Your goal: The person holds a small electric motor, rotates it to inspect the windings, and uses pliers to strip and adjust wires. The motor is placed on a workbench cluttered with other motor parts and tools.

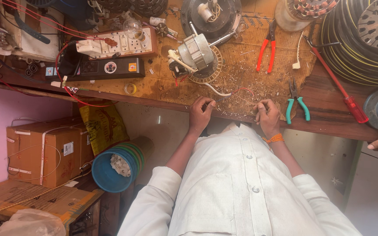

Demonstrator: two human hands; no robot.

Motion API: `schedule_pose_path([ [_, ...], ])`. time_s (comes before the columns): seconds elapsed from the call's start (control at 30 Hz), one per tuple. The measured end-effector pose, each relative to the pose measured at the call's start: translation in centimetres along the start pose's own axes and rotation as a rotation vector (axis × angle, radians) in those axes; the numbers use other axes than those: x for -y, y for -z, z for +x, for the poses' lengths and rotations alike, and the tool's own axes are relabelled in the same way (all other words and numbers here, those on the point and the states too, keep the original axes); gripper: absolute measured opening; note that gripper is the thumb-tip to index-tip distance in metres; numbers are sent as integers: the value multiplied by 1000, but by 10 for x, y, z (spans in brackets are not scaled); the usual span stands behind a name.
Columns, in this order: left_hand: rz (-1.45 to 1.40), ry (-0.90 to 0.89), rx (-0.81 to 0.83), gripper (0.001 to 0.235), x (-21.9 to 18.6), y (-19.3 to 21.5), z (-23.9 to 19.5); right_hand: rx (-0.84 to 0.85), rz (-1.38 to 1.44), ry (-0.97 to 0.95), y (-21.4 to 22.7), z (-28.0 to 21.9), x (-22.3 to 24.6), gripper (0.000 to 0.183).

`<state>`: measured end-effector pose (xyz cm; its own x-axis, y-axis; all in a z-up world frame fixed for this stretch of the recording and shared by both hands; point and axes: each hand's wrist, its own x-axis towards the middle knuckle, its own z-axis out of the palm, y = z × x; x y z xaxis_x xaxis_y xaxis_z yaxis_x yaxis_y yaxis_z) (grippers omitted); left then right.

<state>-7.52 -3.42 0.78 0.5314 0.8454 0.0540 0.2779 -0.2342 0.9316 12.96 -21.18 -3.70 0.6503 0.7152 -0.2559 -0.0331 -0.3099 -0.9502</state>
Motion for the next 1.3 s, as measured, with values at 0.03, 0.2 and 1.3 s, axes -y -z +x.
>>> schedule_pose_path([
  [0.03, 8, 23, 4, 14, 1, -1, -1, -4, -18, -6, 1, -1, 1, 18],
  [0.2, 25, 36, -27, 18, 10, -3, 0, -30, -74, -26, -5, 3, 2, 23],
  [1.3, -778, 684, -502, 19, -12, 68, 44, -63, 6, 9, -8, -2, 7, 9],
])
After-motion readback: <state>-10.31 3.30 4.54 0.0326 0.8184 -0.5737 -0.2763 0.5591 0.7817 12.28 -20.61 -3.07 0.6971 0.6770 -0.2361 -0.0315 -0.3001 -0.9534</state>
